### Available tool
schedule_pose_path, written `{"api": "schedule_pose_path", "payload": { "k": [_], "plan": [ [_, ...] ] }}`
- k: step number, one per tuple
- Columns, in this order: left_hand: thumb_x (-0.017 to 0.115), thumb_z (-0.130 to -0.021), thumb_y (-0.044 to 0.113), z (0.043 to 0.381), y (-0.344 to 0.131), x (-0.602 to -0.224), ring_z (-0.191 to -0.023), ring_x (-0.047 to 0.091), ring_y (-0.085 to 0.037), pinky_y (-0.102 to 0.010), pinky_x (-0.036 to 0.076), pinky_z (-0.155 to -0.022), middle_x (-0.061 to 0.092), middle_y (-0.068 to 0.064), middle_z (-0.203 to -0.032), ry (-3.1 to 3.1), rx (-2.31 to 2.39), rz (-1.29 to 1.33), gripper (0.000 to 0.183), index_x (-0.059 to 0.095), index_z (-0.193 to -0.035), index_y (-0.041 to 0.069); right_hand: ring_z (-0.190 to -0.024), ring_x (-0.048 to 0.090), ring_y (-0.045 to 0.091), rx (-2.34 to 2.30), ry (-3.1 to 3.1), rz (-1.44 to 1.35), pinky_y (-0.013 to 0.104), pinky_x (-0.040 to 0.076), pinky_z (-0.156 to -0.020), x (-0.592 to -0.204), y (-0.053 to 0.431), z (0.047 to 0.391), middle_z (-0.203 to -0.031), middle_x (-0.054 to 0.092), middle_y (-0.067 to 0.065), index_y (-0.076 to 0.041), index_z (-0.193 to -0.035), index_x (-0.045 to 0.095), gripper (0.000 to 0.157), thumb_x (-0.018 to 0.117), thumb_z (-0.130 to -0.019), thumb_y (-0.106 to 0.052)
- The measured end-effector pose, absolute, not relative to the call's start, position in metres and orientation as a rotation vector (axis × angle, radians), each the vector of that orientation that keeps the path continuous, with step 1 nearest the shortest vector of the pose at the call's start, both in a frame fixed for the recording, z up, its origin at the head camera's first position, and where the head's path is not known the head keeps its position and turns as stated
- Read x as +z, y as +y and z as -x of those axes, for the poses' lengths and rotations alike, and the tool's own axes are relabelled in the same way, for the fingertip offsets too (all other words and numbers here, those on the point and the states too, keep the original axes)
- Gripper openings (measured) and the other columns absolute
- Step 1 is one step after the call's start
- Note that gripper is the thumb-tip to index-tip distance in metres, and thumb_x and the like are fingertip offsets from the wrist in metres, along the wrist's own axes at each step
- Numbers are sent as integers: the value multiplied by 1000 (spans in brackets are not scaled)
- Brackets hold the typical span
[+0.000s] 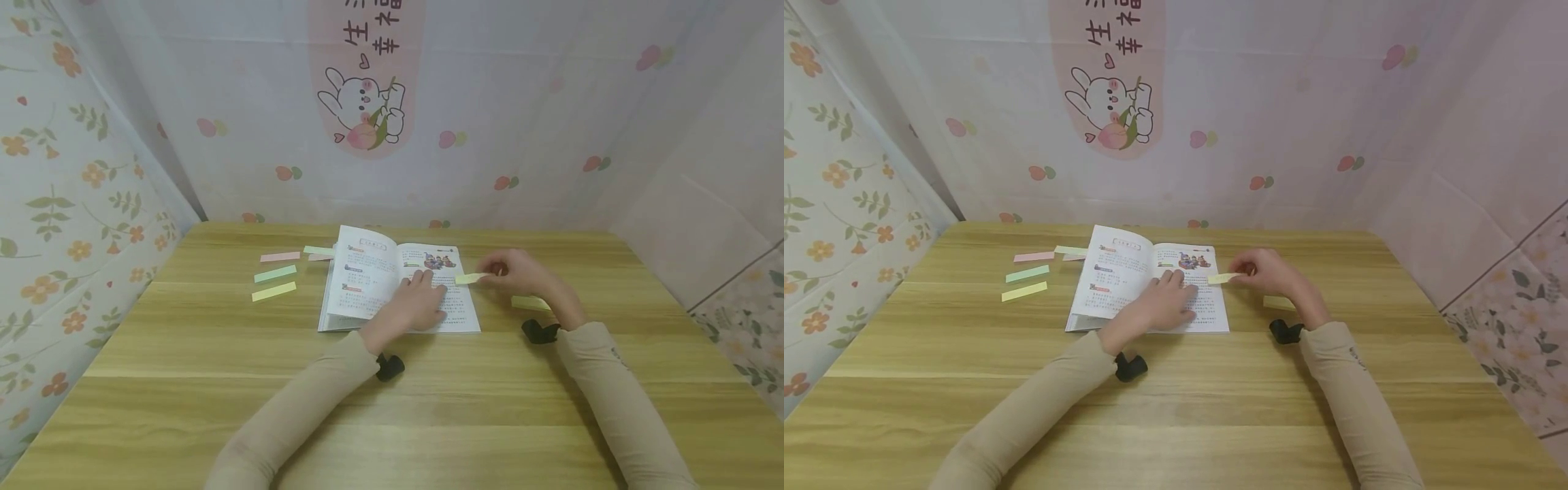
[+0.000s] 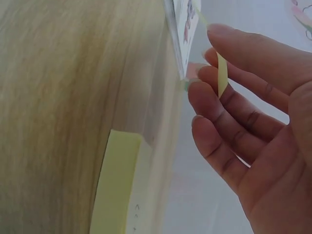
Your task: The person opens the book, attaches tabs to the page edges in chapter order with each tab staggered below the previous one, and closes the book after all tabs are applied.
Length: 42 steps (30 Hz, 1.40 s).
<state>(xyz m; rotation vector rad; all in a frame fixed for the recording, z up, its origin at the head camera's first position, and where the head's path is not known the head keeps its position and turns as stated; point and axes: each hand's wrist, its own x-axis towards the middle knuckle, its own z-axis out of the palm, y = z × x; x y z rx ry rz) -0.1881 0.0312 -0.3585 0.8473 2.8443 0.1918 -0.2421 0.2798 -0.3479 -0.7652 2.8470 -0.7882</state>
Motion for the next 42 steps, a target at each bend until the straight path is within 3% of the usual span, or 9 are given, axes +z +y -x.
{"api": "schedule_pose_path", "payload": {
  "k": [15, 25, 42],
  "plan": [
    [55, -103, 34, 190, 43, -356, -150, 22, -34, -51, 24, -119, 25, -20, -162, 2796, 226, -830, 54, 45, -152, 12, -82, 61, 18, -784, 2787, 805, 37, 52, -75, -352, 285, 244, -90, 71, -1, -7, -101, 76, 13, 78, -88, -9],
    [55, -104, 36, 190, 48, -354, -151, 19, -34, -51, 24, -119, 23, -20, -163, 2780, 209, -844, 55, 43, -152, 12, -80, 60, 17, -783, 2752, 803, 34, 51, -72, -354, 287, 246, -91, 71, -1, -10, -100, 76, 13, 79, -89, -15],
    [52, -106, 36, 190, 49, -355, -150, 20, -33, -49, 28, -117, 23, -17, -163, 2766, 190, -859, 51, 43, -155, 23, -82, 61, 18, -784, 2761, 764, 36, 52, -74, -356, 289, 246, -95, 72, 1, -9, -103, 76, 14, 77, -91, -16]
  ]
}}
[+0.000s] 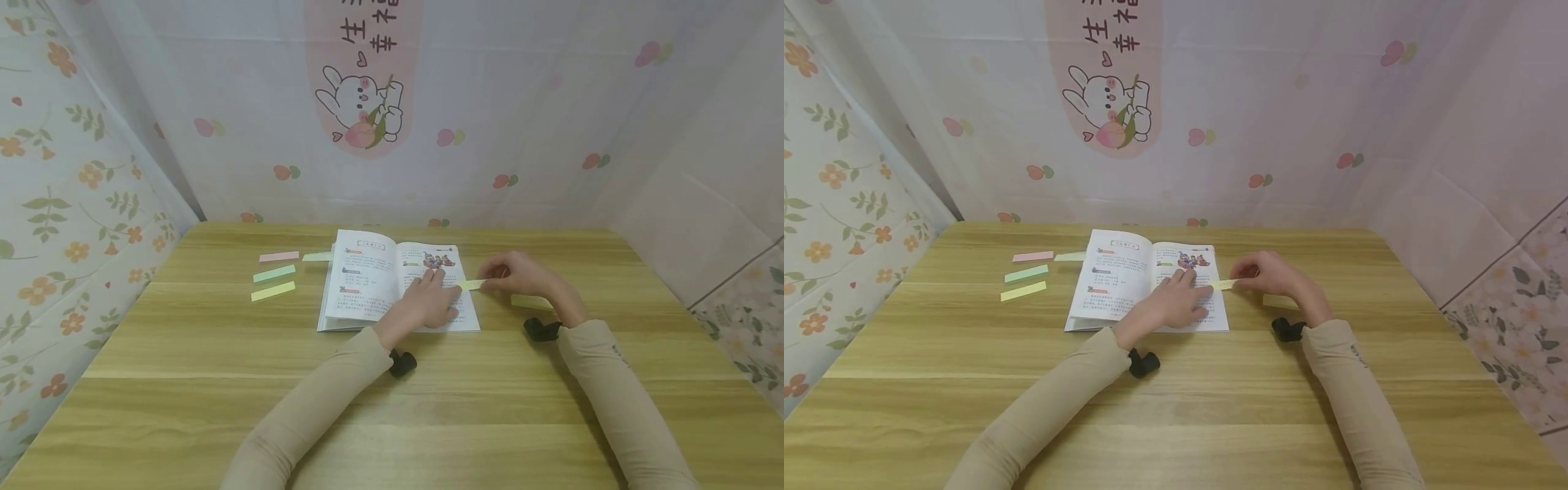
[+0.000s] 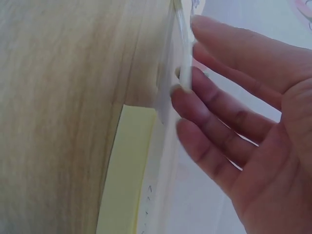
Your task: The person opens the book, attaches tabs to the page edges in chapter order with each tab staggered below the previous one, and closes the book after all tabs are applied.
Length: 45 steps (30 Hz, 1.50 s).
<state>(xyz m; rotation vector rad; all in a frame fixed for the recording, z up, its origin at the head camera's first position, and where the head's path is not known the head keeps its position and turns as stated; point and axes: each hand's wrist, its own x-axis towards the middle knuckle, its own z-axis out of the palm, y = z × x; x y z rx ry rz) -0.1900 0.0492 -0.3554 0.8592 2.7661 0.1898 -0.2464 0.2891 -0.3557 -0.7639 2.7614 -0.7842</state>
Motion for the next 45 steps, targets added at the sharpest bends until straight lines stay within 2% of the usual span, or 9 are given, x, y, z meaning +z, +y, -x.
{"api": "schedule_pose_path", "payload": {
  "k": [4, 9, 17, 25, 36, 45],
  "plan": [
    [51, -105, 37, 191, 49, -356, -148, 23, -33, -47, 30, -116, 25, -16, -162, 2775, 157, -867, 52, 43, -155, 24, -84, 62, 18, -770, 2822, 744, 37, 53, -75, -355, 287, 246, -98, 73, 1, -9, -103, 76, 12, 74, -93, -15],
    [51, -105, 39, 191, 49, -357, -147, 25, -32, -47, 32, -115, 25, -16, -162, 2783, 131, -876, 53, 41, -156, 25, -77, 58, 16, -717, 2864, 795, 34, 50, -70, -353, 277, 246, -92, 72, 0, -10, -97, 77, 6, 74, -92, -11],
    [50, -105, 40, 192, 49, -358, -147, 26, -32, -47, 31, -116, 25, -16, -162, 2783, 109, -884, 53, 42, -156, 24, -85, 65, 18, -646, 2867, 851, 41, 53, -81, -359, 257, 242, -91, 75, 1, -7, -95, 79, 6, 75, -90, -5],
    [50, -106, 39, 193, 49, -357, -150, 20, -35, -49, 28, -117, 20, -17, -164, 2764, 123, -882, 54, 40, -157, 24, -82, 63, 19, -700, 2908, 766, 40, 52, -79, -359, 243, 239, -89, 75, 4, -4, -93, 79, 5, 76, -89, -5],
    [51, -105, 38, 193, 47, -357, -144, 29, -32, -47, 33, -115, 29, -16, -159, 2759, 114, -919, 54, 40, -156, 25, -87, 66, 23, -685, 2894, 760, 47, 53, -86, -359, 244, 239, -90, 75, 4, -4, -93, 79, 5, 77, -89, -5],
    [51, -105, 37, 191, 44, -356, -144, 29, -31, -46, 32, -115, 30, -16, -159, 2753, 115, -933, 53, 41, -156, 25, -89, 66, 24, -670, 2894, 733, 48, 52, -87, -356, 241, 235, -90, 75, 4, -5, -92, 79, 5, 76, -89, -3]
  ]
}}
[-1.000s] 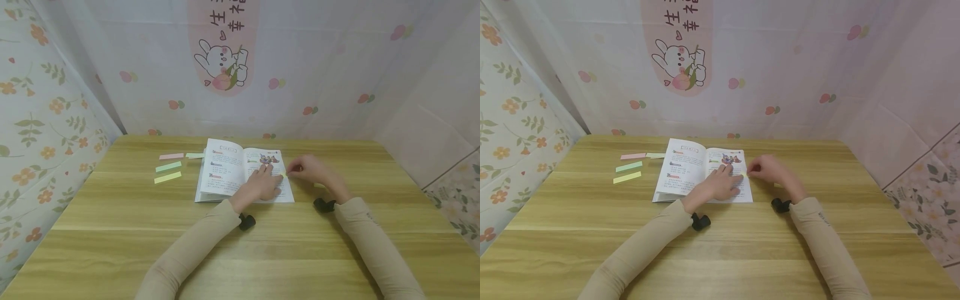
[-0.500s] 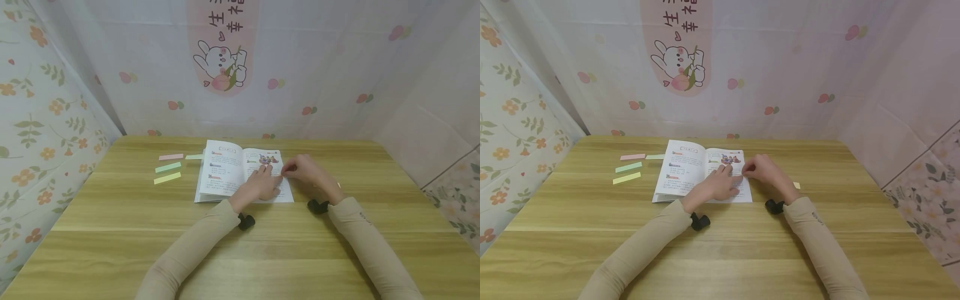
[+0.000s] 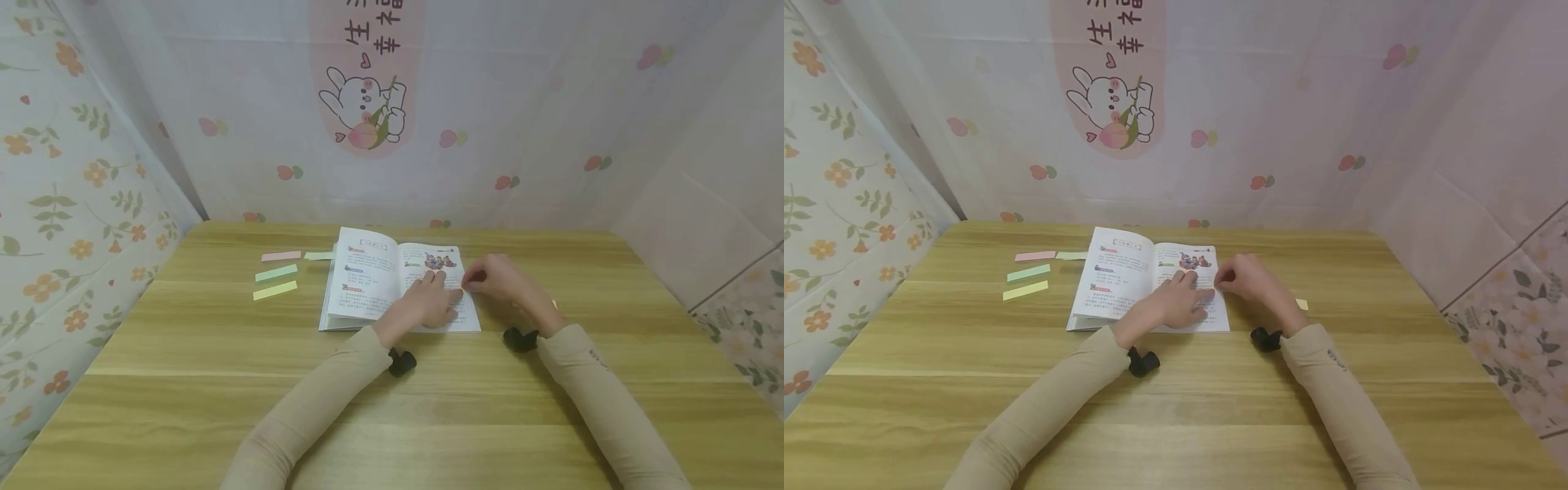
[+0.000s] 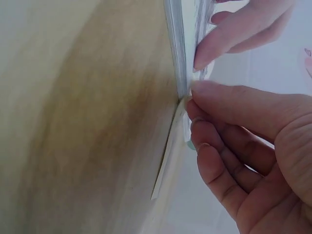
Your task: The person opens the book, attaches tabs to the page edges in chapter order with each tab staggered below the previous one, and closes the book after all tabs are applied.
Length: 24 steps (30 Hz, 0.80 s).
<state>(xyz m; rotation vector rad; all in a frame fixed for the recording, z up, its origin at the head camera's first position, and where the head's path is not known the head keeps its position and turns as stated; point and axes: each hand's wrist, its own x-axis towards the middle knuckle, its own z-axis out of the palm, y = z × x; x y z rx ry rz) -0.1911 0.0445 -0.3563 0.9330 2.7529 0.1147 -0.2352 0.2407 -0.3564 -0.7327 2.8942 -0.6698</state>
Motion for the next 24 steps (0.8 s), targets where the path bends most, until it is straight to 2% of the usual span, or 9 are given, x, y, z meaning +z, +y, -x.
{"api": "schedule_pose_path", "payload": {
  "k": [9, 13, 16, 20, 24],
  "plan": [
    [51, -105, 37, 190, 43, -356, -138, 34, -30, -45, 36, -112, 35, -16, -154, 2754, 100, -967, 53, 42, -156, 23, -85, 65, 23, -664, 2908, 798, 46, 52, -83, -357, 241, 235, -85, 74, 2, -1, -88, 77, 5, 76, -89, -6],
    [51, -105, 37, 190, 41, -357, -138, 35, -31, -45, 38, -111, 37, -16, -153, 2768, 105, -983, 53, 43, -155, 22, -87, 65, 23, -673, 2898, 794, 46, 52, -84, -357, 241, 234, -89, 74, 3, -3, -92, 78, 5, 75, -90, -6],
    [53, -104, 36, 190, 40, -358, -136, 37, -29, -45, 38, -111, 40, -15, -151, 2780, 138, -984, 53, 45, -154, 20, -84, 64, 21, -681, 2901, 777, 43, 53, -80, -357, 240, 234, -92, 74, 4, -3, -99, 77, 9, 74, -91, -6],
    [55, -103, 33, 191, 38, -361, -131, 40, -27, -43, 40, -109, 43, -14, -146, 2802, 192, -985, 52, 46, -153, 18, -79, 62, 19, -703, 2935, 819, 38, 53, -73, -354, 239, 233, -89, 72, 5, 1, -105, 75, 15, 73, -92, -5],
    [56, -103, 32, 191, 37, -362, -127, 42, -26, -41, 43, -105, 45, -14, -144, 2826, 224, -996, 54, 44, -154, 18, -81, 64, 22, -744, 2962, 880, 39, 55, -72, -350, 238, 230, -92, 72, 8, 3, -109, 74, 19, 73, -91, -4]
  ]
}}
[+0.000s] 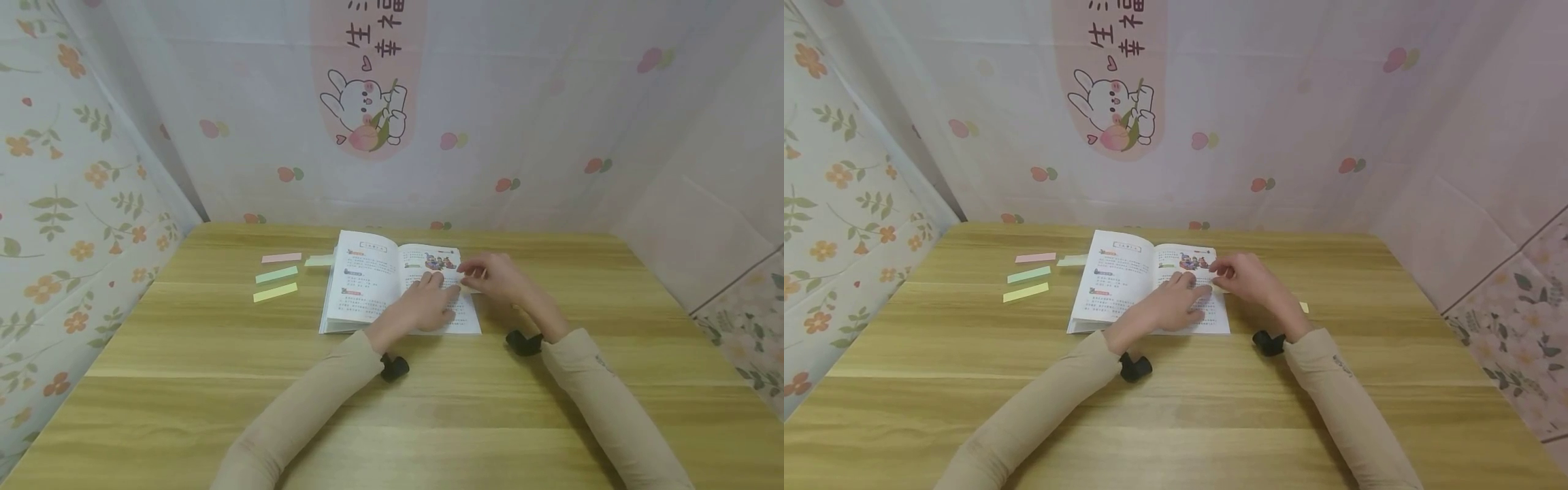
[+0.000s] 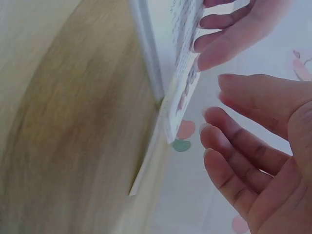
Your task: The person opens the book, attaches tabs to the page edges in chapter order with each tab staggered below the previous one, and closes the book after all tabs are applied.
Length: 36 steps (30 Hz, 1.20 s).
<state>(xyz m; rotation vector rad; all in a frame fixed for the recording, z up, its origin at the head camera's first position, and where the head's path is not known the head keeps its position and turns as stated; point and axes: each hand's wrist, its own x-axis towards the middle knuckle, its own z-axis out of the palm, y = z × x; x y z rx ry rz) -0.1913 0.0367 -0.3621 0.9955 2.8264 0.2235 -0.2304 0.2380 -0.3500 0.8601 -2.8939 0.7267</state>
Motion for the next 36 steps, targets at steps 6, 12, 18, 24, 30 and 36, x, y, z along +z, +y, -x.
{"api": "schedule_pose_path", "payload": {
  "k": [6, 12, 18, 24, 30, 36],
  "plan": [
    [55, -104, 31, 188, 33, -361, -131, 43, -29, -41, 46, -103, 46, -16, -145, 2864, 260, -1019, 56, 40, -155, 13, -91, 65, 28, 772, -2876, -838, 45, 55, -79, -345, 235, 224, -109, 71, 17, 2, -117, 71, 26, 71, -94, -9],
    [56, -103, 29, 185, 27, -361, -130, 47, -31, -43, 49, -100, 47, -19, -147, 2906, 325, -1015, 55, 43, -153, 11, -96, 63, 32, 784, -2829, -865, 49, 55, -83, -341, 232, 217, -115, 69, 19, 1, -120, 69, 29, 71, -94, -10],
    [57, -103, 29, 181, 19, -360, -129, 49, -34, -44, 50, -98, 47, -20, -146, 2936, 354, -995, 53, 45, -151, 10, -100, 62, 32, 757, -2820, -847, 50, 53, -86, -340, 232, 211, -119, 68, 18, -1, -122, 68, 30, 71, -94, -12],
    [57, -103, 30, 179, 7, -361, -128, 48, -34, -44, 49, -98, 47, -21, -145, 2954, 351, -966, 54, 46, -151, 9, -104, 61, 31, 723, -2854, -812, 50, 53, -87, -338, 230, 203, -126, 65, 15, -4, -126, 67, 34, 71, -95, -17],
    [56, -103, 29, 178, -6, -365, -117, 50, -33, -42, 50, -91, 50, -22, -138, 2977, 336, -987, 50, 49, -148, 7, -103, 62, 33, 669, -2844, -845, 51, 53, -86, -338, 229, 195, -124, 66, 13, -5, -125, 69, 34, 74, -93, -18],
    [57, -103, 28, 174, -20, -364, -124, 47, -38, -47, 47, -97, 48, -26, -140, 2982, 363, -994, 50, 49, -148, 8, -100, 64, 32, 649, -2820, -916, 47, 54, -81, -340, 230, 189, -121, 67, 13, -6, -124, 69, 35, 76, -92, -18]
  ]
}}
